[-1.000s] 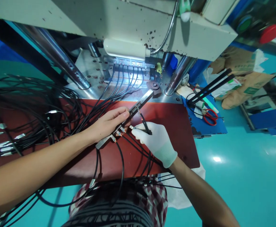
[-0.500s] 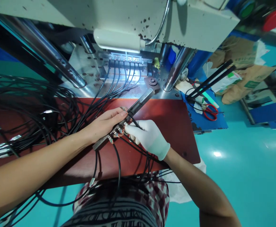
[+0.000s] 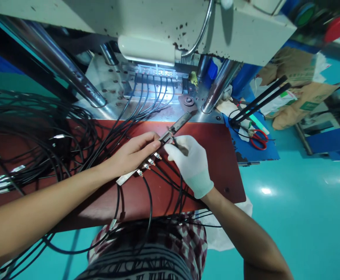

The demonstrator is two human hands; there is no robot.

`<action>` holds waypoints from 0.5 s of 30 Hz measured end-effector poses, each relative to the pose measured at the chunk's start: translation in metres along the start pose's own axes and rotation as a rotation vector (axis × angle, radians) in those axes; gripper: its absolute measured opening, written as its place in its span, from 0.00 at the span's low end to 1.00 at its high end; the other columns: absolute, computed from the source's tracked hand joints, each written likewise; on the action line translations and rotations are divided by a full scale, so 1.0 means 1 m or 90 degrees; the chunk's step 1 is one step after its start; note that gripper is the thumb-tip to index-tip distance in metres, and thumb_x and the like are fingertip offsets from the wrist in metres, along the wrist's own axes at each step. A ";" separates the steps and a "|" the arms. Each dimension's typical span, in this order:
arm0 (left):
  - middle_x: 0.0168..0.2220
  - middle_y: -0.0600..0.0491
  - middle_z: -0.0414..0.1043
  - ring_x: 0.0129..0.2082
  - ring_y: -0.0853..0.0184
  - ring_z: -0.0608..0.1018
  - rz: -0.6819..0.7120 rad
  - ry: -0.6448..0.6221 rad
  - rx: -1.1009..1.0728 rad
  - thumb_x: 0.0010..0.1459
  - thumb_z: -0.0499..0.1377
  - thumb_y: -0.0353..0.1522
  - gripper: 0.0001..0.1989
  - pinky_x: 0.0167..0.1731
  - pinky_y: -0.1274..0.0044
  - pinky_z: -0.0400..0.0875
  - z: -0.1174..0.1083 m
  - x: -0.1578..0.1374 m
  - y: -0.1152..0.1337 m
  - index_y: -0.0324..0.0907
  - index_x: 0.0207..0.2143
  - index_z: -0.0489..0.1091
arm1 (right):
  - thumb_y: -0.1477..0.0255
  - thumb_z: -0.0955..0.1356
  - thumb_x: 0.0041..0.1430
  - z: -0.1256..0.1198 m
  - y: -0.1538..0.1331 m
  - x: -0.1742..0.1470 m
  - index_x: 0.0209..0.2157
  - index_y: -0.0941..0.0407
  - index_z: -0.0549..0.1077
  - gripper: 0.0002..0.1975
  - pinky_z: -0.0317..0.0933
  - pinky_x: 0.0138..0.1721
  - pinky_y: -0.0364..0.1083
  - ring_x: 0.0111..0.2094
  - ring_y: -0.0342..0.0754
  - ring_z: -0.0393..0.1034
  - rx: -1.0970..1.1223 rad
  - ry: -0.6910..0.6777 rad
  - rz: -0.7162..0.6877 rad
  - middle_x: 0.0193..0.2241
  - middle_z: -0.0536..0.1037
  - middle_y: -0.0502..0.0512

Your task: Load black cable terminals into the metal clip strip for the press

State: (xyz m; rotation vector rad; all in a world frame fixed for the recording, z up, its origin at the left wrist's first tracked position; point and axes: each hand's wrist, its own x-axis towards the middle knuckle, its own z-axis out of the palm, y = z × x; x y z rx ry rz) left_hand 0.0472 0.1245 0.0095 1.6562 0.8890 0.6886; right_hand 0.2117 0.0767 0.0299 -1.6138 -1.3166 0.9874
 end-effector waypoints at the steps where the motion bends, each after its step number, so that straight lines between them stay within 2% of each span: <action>1: 0.23 0.60 0.55 0.23 0.74 0.62 -0.015 0.000 -0.013 0.63 0.51 0.41 0.16 0.23 0.81 0.58 -0.001 0.000 0.001 0.41 0.26 0.57 | 0.66 0.69 0.55 -0.003 -0.001 0.000 0.32 0.57 0.73 0.08 0.62 0.29 0.40 0.25 0.41 0.70 0.022 0.023 0.004 0.23 0.76 0.48; 3: 0.22 0.60 0.56 0.21 0.74 0.61 -0.051 0.001 -0.051 0.62 0.51 0.42 0.16 0.20 0.82 0.57 -0.001 0.000 0.002 0.42 0.26 0.57 | 0.67 0.69 0.55 -0.008 -0.001 0.001 0.30 0.58 0.73 0.08 0.62 0.29 0.40 0.24 0.41 0.69 0.040 0.014 0.014 0.22 0.75 0.48; 7: 0.22 0.60 0.61 0.19 0.75 0.65 -0.119 -0.036 -0.170 0.61 0.53 0.45 0.17 0.17 0.83 0.59 -0.002 -0.001 0.004 0.42 0.28 0.58 | 0.64 0.69 0.55 -0.014 0.000 0.005 0.25 0.58 0.73 0.12 0.57 0.24 0.39 0.18 0.38 0.61 0.045 -0.107 0.067 0.16 0.69 0.45; 10: 0.23 0.59 0.64 0.18 0.75 0.67 -0.154 -0.077 -0.254 0.60 0.54 0.47 0.17 0.17 0.84 0.62 -0.002 -0.002 0.004 0.42 0.30 0.60 | 0.64 0.70 0.54 -0.014 -0.001 0.006 0.28 0.59 0.73 0.11 0.53 0.19 0.39 0.16 0.36 0.58 0.066 -0.181 0.121 0.18 0.72 0.46; 12: 0.23 0.59 0.64 0.18 0.76 0.67 -0.168 -0.083 -0.284 0.59 0.55 0.47 0.18 0.17 0.85 0.63 -0.002 -0.002 0.003 0.42 0.30 0.60 | 0.64 0.69 0.56 -0.012 -0.003 0.005 0.29 0.58 0.74 0.11 0.54 0.20 0.38 0.16 0.36 0.59 0.062 -0.169 0.112 0.21 0.75 0.47; 15: 0.24 0.59 0.65 0.18 0.76 0.67 -0.185 -0.083 -0.311 0.59 0.56 0.47 0.18 0.17 0.85 0.63 -0.002 -0.003 0.002 0.42 0.31 0.61 | 0.65 0.68 0.56 -0.010 -0.006 0.002 0.27 0.58 0.75 0.10 0.57 0.24 0.39 0.17 0.36 0.61 0.020 -0.122 0.053 0.17 0.73 0.45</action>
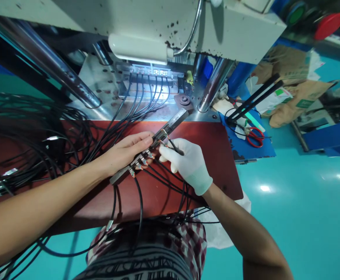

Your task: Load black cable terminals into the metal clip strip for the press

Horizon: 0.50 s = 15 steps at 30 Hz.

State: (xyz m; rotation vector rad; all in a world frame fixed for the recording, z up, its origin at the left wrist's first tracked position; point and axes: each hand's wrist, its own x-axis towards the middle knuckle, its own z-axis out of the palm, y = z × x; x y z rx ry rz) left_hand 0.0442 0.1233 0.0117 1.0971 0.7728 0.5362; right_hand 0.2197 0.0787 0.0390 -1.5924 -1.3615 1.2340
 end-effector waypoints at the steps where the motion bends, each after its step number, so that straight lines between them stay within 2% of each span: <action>1: 0.25 0.59 0.65 0.19 0.76 0.67 -0.002 -0.001 -0.005 0.59 0.56 0.47 0.18 0.17 0.85 0.63 0.000 0.000 0.000 0.42 0.32 0.61 | 0.66 0.68 0.56 0.001 0.000 -0.001 0.26 0.57 0.74 0.10 0.58 0.25 0.39 0.17 0.37 0.62 -0.011 0.004 -0.013 0.16 0.72 0.44; 6: 0.25 0.58 0.66 0.18 0.76 0.67 0.000 -0.009 -0.010 0.59 0.56 0.47 0.17 0.15 0.86 0.61 0.001 -0.001 0.000 0.41 0.33 0.63 | 0.67 0.68 0.56 0.002 -0.002 0.001 0.22 0.57 0.72 0.12 0.57 0.26 0.40 0.21 0.39 0.64 -0.006 -0.044 -0.022 0.17 0.70 0.45; 11: 0.24 0.59 0.65 0.18 0.75 0.66 0.016 -0.013 0.035 0.61 0.53 0.46 0.16 0.17 0.84 0.60 0.003 -0.001 0.002 0.42 0.32 0.60 | 0.70 0.67 0.55 0.005 -0.004 0.002 0.21 0.57 0.71 0.11 0.58 0.26 0.40 0.22 0.40 0.66 0.033 -0.044 -0.013 0.18 0.71 0.46; 15: 0.25 0.58 0.59 0.24 0.73 0.64 0.159 0.042 0.254 0.62 0.53 0.42 0.15 0.23 0.82 0.60 0.003 0.001 0.001 0.41 0.28 0.59 | 0.70 0.67 0.57 0.007 -0.003 0.001 0.21 0.57 0.70 0.12 0.58 0.28 0.40 0.21 0.39 0.66 -0.005 -0.030 -0.040 0.17 0.71 0.46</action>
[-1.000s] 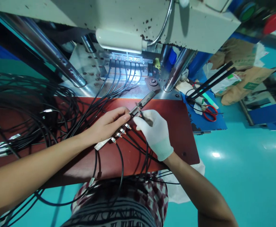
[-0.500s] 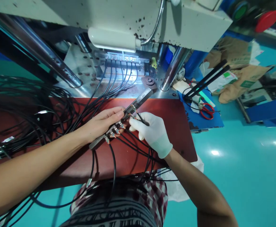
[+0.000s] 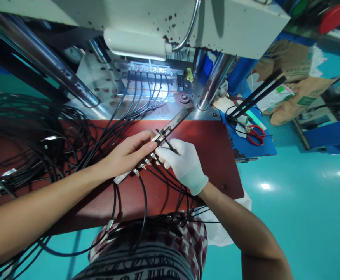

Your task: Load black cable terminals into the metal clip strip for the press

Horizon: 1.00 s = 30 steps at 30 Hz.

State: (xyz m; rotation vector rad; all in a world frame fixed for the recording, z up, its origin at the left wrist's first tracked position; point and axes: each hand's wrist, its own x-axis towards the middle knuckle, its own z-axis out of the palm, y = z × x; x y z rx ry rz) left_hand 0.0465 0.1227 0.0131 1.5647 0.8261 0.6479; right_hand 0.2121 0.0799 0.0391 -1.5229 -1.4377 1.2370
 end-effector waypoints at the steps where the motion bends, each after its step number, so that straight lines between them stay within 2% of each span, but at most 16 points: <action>1: 0.25 0.58 0.59 0.25 0.73 0.64 0.030 0.009 0.048 0.62 0.52 0.42 0.15 0.25 0.81 0.60 0.000 0.000 -0.001 0.41 0.28 0.59 | 0.70 0.66 0.57 0.000 0.001 0.000 0.21 0.57 0.70 0.12 0.58 0.28 0.40 0.21 0.39 0.66 -0.012 -0.001 -0.005 0.17 0.71 0.46; 4: 0.25 0.58 0.58 0.25 0.72 0.64 0.031 0.002 0.074 0.63 0.51 0.41 0.15 0.25 0.80 0.59 0.000 0.001 -0.004 0.41 0.28 0.58 | 0.68 0.67 0.57 0.000 0.005 -0.001 0.22 0.57 0.71 0.12 0.58 0.27 0.39 0.22 0.40 0.67 -0.060 0.012 -0.004 0.17 0.72 0.46; 7: 0.23 0.59 0.58 0.23 0.73 0.63 -0.013 -0.009 0.019 0.62 0.51 0.43 0.17 0.22 0.81 0.58 0.000 0.002 -0.005 0.42 0.27 0.57 | 0.65 0.68 0.56 -0.004 0.008 -0.001 0.29 0.57 0.74 0.09 0.60 0.27 0.39 0.24 0.41 0.68 -0.050 0.121 -0.011 0.21 0.75 0.47; 10: 0.22 0.59 0.59 0.21 0.74 0.64 -0.049 -0.016 -0.038 0.61 0.52 0.45 0.18 0.20 0.82 0.58 0.000 0.003 -0.004 0.42 0.26 0.57 | 0.64 0.66 0.59 -0.013 0.009 -0.001 0.36 0.56 0.74 0.11 0.60 0.25 0.39 0.20 0.39 0.64 -0.021 0.201 -0.044 0.20 0.73 0.46; 13: 0.22 0.60 0.60 0.20 0.74 0.65 -0.075 -0.023 -0.098 0.60 0.53 0.46 0.18 0.18 0.83 0.59 -0.001 0.003 -0.004 0.42 0.26 0.58 | 0.62 0.67 0.59 -0.021 0.008 -0.001 0.38 0.56 0.75 0.13 0.59 0.23 0.40 0.19 0.39 0.63 -0.050 0.164 -0.083 0.19 0.72 0.46; 15: 0.22 0.60 0.60 0.20 0.75 0.65 -0.085 -0.027 -0.129 0.60 0.54 0.46 0.18 0.18 0.83 0.60 -0.002 0.003 -0.004 0.42 0.27 0.59 | 0.63 0.69 0.56 -0.021 0.006 0.000 0.37 0.56 0.76 0.12 0.63 0.27 0.40 0.23 0.41 0.68 -0.054 0.129 -0.093 0.22 0.75 0.47; 18: 0.22 0.60 0.60 0.20 0.75 0.66 -0.086 -0.027 -0.143 0.60 0.54 0.45 0.16 0.18 0.83 0.60 -0.002 0.004 -0.004 0.41 0.28 0.60 | 0.65 0.71 0.53 -0.016 0.003 0.001 0.34 0.56 0.78 0.09 0.67 0.34 0.43 0.30 0.44 0.73 -0.055 0.122 -0.084 0.28 0.79 0.51; 21: 0.22 0.60 0.60 0.20 0.75 0.65 -0.077 -0.024 -0.134 0.61 0.54 0.43 0.16 0.18 0.84 0.60 -0.002 0.004 -0.004 0.41 0.28 0.61 | 0.65 0.73 0.50 -0.010 0.000 0.002 0.35 0.55 0.78 0.12 0.67 0.36 0.44 0.33 0.46 0.74 -0.068 0.119 -0.073 0.32 0.80 0.52; 23: 0.21 0.60 0.59 0.19 0.75 0.65 -0.075 -0.025 -0.134 0.61 0.54 0.43 0.16 0.18 0.84 0.59 -0.002 0.004 -0.005 0.41 0.27 0.60 | 0.64 0.74 0.49 -0.009 -0.003 0.003 0.35 0.55 0.79 0.12 0.66 0.35 0.44 0.31 0.46 0.74 -0.115 0.108 -0.092 0.31 0.80 0.51; 26: 0.22 0.60 0.58 0.20 0.75 0.65 -0.079 -0.028 -0.159 0.60 0.55 0.43 0.16 0.18 0.84 0.61 -0.003 0.004 -0.005 0.41 0.27 0.60 | 0.64 0.70 0.56 -0.014 -0.008 0.002 0.34 0.54 0.79 0.09 0.64 0.36 0.43 0.32 0.45 0.72 -0.191 0.108 -0.137 0.30 0.79 0.50; 30: 0.21 0.60 0.60 0.19 0.75 0.66 -0.107 -0.028 -0.181 0.61 0.54 0.43 0.15 0.17 0.84 0.61 -0.004 0.003 -0.002 0.42 0.28 0.60 | 0.66 0.66 0.60 -0.027 -0.007 0.002 0.24 0.56 0.72 0.13 0.58 0.31 0.42 0.25 0.41 0.65 -0.166 0.059 -0.096 0.20 0.71 0.46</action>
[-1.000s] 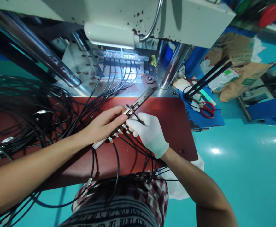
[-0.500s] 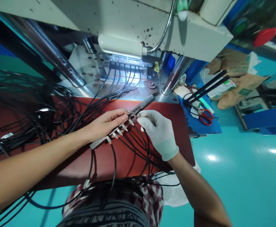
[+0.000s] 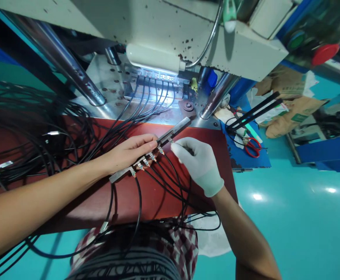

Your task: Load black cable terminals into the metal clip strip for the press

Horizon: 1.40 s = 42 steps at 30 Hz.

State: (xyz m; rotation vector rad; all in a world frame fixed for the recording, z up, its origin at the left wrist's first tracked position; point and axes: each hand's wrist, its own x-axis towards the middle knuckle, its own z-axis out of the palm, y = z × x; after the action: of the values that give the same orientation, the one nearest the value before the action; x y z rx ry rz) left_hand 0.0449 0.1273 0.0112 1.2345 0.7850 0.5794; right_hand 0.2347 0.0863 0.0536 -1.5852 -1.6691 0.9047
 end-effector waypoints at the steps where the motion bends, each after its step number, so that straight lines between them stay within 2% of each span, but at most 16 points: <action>1: 0.21 0.60 0.60 0.18 0.76 0.66 -0.008 -0.001 -0.005 0.61 0.54 0.42 0.15 0.16 0.85 0.60 0.000 0.000 0.001 0.42 0.28 0.60 | 0.67 0.66 0.60 -0.001 0.002 0.001 0.22 0.56 0.70 0.14 0.57 0.30 0.41 0.24 0.41 0.63 0.015 -0.022 0.013 0.19 0.69 0.46; 4: 0.21 0.60 0.61 0.18 0.76 0.67 -0.018 -0.011 -0.032 0.61 0.54 0.43 0.15 0.15 0.85 0.60 0.000 -0.001 0.001 0.42 0.29 0.61 | 0.71 0.65 0.59 0.001 0.008 0.003 0.19 0.57 0.67 0.14 0.56 0.30 0.41 0.24 0.40 0.62 0.052 -0.061 0.025 0.19 0.69 0.46; 7: 0.22 0.60 0.61 0.18 0.76 0.67 -0.020 -0.021 -0.053 0.61 0.55 0.44 0.15 0.15 0.85 0.60 -0.001 -0.001 -0.001 0.41 0.30 0.62 | 0.74 0.65 0.56 0.007 0.010 0.006 0.17 0.57 0.66 0.14 0.55 0.29 0.41 0.24 0.40 0.62 0.085 -0.063 0.027 0.18 0.68 0.45; 15: 0.22 0.60 0.61 0.19 0.76 0.66 0.027 0.008 0.047 0.61 0.54 0.43 0.16 0.17 0.84 0.59 -0.001 0.002 -0.003 0.41 0.28 0.59 | 0.78 0.64 0.52 0.020 0.014 0.007 0.18 0.57 0.67 0.11 0.51 0.25 0.40 0.21 0.38 0.57 0.187 -0.010 0.059 0.16 0.66 0.44; 19: 0.23 0.60 0.60 0.19 0.76 0.65 0.022 -0.014 0.030 0.62 0.53 0.43 0.15 0.18 0.84 0.58 0.000 0.001 -0.002 0.41 0.28 0.59 | 0.78 0.63 0.51 0.024 0.014 0.005 0.18 0.57 0.66 0.10 0.49 0.24 0.40 0.20 0.38 0.55 0.246 0.015 0.080 0.15 0.65 0.44; 23: 0.23 0.61 0.57 0.20 0.75 0.64 0.027 -0.020 0.030 0.63 0.52 0.41 0.14 0.19 0.83 0.58 0.001 0.000 -0.002 0.41 0.29 0.58 | 0.78 0.63 0.50 0.027 0.011 0.004 0.17 0.58 0.65 0.10 0.49 0.24 0.40 0.20 0.38 0.56 0.241 0.024 0.080 0.15 0.65 0.44; 27: 0.23 0.60 0.55 0.23 0.74 0.62 0.125 0.013 0.167 0.62 0.52 0.40 0.15 0.22 0.81 0.56 0.000 0.005 -0.004 0.41 0.26 0.58 | 0.78 0.63 0.51 0.024 0.017 0.008 0.16 0.57 0.63 0.12 0.51 0.26 0.40 0.22 0.38 0.56 0.178 0.018 0.047 0.17 0.65 0.44; 29: 0.24 0.59 0.55 0.24 0.73 0.61 0.158 0.032 0.221 0.62 0.52 0.39 0.15 0.24 0.80 0.56 -0.002 0.008 -0.006 0.40 0.26 0.58 | 0.75 0.64 0.55 0.019 0.019 0.010 0.18 0.57 0.64 0.13 0.53 0.27 0.40 0.22 0.39 0.58 0.107 -0.012 0.039 0.18 0.65 0.45; 31: 0.24 0.59 0.55 0.25 0.73 0.61 0.159 0.045 0.235 0.62 0.51 0.39 0.15 0.24 0.80 0.55 -0.003 0.010 -0.006 0.40 0.26 0.59 | 0.70 0.66 0.57 0.013 0.015 0.006 0.25 0.56 0.71 0.09 0.55 0.29 0.41 0.24 0.41 0.61 -0.015 -0.003 0.010 0.21 0.69 0.46; 33: 0.23 0.60 0.54 0.24 0.73 0.61 0.135 0.044 0.219 0.62 0.51 0.40 0.15 0.23 0.80 0.55 -0.004 0.010 -0.006 0.40 0.26 0.59 | 0.64 0.68 0.57 0.011 0.006 -0.006 0.33 0.55 0.75 0.09 0.56 0.31 0.42 0.27 0.42 0.64 -0.170 0.062 -0.067 0.26 0.72 0.49; 35: 0.23 0.60 0.54 0.24 0.73 0.61 0.122 0.042 0.205 0.62 0.51 0.40 0.15 0.23 0.80 0.55 -0.003 0.009 -0.004 0.40 0.26 0.59 | 0.60 0.69 0.57 0.018 -0.007 -0.024 0.32 0.55 0.76 0.12 0.54 0.31 0.44 0.26 0.43 0.64 -0.308 0.095 -0.155 0.25 0.73 0.50; 38: 0.23 0.59 0.54 0.24 0.73 0.61 0.131 0.050 0.193 0.61 0.52 0.40 0.15 0.24 0.80 0.56 -0.002 0.007 -0.002 0.40 0.26 0.59 | 0.55 0.67 0.58 0.040 -0.021 -0.049 0.25 0.55 0.74 0.18 0.47 0.28 0.45 0.23 0.43 0.64 -0.420 -0.012 -0.177 0.20 0.72 0.50; 40: 0.23 0.60 0.54 0.23 0.73 0.61 0.133 0.049 0.179 0.62 0.52 0.40 0.15 0.23 0.80 0.55 -0.001 0.005 -0.001 0.40 0.26 0.60 | 0.61 0.66 0.61 0.052 -0.027 -0.057 0.24 0.55 0.73 0.16 0.45 0.27 0.45 0.23 0.42 0.65 -0.427 -0.066 -0.136 0.20 0.73 0.50; 42: 0.22 0.60 0.54 0.22 0.74 0.61 0.129 0.041 0.171 0.62 0.52 0.40 0.16 0.22 0.81 0.54 -0.002 0.004 0.000 0.40 0.26 0.60 | 0.67 0.64 0.62 0.054 -0.030 -0.062 0.23 0.56 0.70 0.14 0.45 0.26 0.45 0.23 0.41 0.64 -0.381 -0.117 -0.074 0.21 0.74 0.49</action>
State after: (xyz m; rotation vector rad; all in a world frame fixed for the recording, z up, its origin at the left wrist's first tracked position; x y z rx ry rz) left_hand 0.0455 0.1315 0.0102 1.5617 0.8154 0.6977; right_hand 0.1764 0.0216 0.0494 -1.7891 -2.2874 0.5233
